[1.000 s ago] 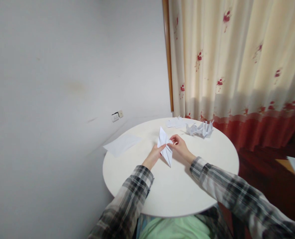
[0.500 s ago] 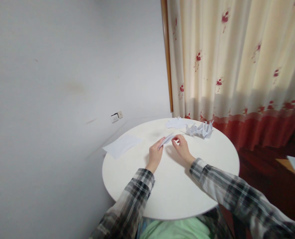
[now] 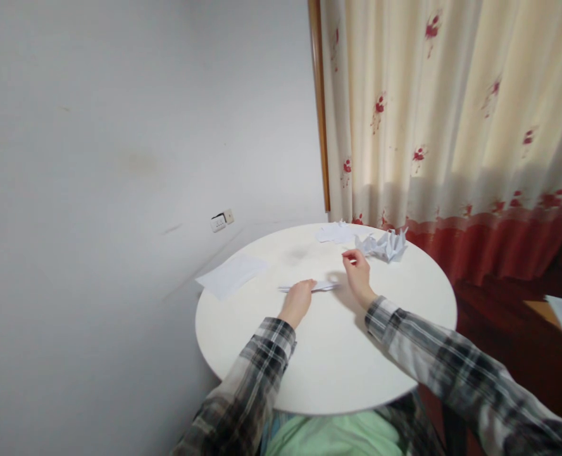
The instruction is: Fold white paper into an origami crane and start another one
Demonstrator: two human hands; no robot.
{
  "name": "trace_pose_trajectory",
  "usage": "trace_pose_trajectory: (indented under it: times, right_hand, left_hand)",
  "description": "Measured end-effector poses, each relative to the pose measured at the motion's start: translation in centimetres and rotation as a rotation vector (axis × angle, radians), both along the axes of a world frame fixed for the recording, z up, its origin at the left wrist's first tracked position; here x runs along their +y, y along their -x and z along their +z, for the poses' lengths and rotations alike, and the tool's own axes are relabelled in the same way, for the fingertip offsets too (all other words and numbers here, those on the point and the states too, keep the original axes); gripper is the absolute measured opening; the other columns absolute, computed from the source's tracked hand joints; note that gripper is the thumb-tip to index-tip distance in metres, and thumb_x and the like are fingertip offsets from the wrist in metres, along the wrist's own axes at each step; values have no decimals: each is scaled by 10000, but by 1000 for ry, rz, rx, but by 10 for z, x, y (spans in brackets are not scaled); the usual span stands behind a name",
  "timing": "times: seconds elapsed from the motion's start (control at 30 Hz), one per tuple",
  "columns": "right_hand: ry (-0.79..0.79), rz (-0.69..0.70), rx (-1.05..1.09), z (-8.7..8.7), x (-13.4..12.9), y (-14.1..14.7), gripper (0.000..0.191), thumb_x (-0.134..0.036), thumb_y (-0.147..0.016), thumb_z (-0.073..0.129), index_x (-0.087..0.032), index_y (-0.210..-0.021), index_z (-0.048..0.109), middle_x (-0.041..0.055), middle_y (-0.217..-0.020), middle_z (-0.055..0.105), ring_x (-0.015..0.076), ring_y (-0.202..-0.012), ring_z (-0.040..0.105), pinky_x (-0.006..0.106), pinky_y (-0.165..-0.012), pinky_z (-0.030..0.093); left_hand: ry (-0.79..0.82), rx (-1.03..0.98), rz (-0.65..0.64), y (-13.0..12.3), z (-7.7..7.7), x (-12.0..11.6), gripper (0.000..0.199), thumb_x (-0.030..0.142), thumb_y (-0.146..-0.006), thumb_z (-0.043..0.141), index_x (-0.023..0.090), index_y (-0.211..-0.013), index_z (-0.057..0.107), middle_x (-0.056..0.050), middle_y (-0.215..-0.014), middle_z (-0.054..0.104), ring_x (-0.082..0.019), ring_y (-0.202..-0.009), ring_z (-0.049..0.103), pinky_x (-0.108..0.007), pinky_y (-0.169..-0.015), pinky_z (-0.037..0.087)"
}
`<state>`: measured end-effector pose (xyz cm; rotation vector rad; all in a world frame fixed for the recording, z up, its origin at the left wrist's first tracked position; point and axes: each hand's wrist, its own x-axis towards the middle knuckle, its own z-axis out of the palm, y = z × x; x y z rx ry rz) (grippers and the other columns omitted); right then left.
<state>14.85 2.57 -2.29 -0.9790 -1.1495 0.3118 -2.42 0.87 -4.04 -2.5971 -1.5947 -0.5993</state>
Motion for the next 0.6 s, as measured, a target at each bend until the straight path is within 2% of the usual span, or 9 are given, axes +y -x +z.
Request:
trace_pose_trajectory:
  times: [0.1, 0.23, 0.3, 0.4, 0.53, 0.6]
  right_hand:
    - [-3, 89, -91, -1, -4, 6, 140, -176, -664, 414, -161, -749, 524, 26, -743, 554, 149, -698, 503, 265, -626, 384]
    - [17, 138, -184, -4, -3, 10, 156, -180, -683, 408, -156, -781, 527, 40, -760, 563, 154, -706, 511, 277, -634, 397]
    - [35, 196, -236, -6, -2, 10, 168, -185, -700, 402, -152, -805, 530, 51, -797, 572, 162, -744, 521, 288, -657, 408]
    - [66, 422, -389, -9, -5, 14, 212, -219, -751, 389, -156, -889, 538, 68, -925, 581, 170, -871, 524, 308, -758, 411]
    - [149, 695, -686, -11, -17, 23, 371, -377, -815, 382, -164, -1107, 468, 83, -1056, 566, 180, -942, 522, 342, -852, 389]
    - [136, 685, -841, -12, -22, 27, 490, -451, -793, 411, -130, -1162, 437, 126, -1167, 501, 216, -1065, 456, 372, -938, 323]
  left_hand:
    - [23, 65, -70, -2, -6, 3, 408, 124, -823, 271, 71, -1192, 436, -119, -1258, 439, -158, -1179, 372, -295, -1003, 252]
    - [113, 92, -39, -6, -7, 0, 601, 438, -825, 290, 35, -1271, 304, -178, -1346, 272, -247, -1252, 227, -391, -1012, 202]
    - [145, 90, -35, -7, -5, -3, 657, 497, -812, 266, 43, -1286, 274, -177, -1363, 232, -257, -1264, 189, -407, -1014, 181]
    - [154, 77, -39, -8, -1, -5, 630, 483, -810, 279, 65, -1282, 289, -164, -1362, 248, -249, -1264, 193, -396, -1018, 172]
    - [146, 44, -61, -10, 0, -5, 517, 363, -810, 333, 119, -1266, 325, -128, -1330, 332, -218, -1230, 278, -357, -1014, 195]
    - [149, 44, -67, -10, -1, -4, 501, 308, -812, 320, 120, -1276, 306, -118, -1333, 330, -205, -1227, 284, -347, -1016, 194]
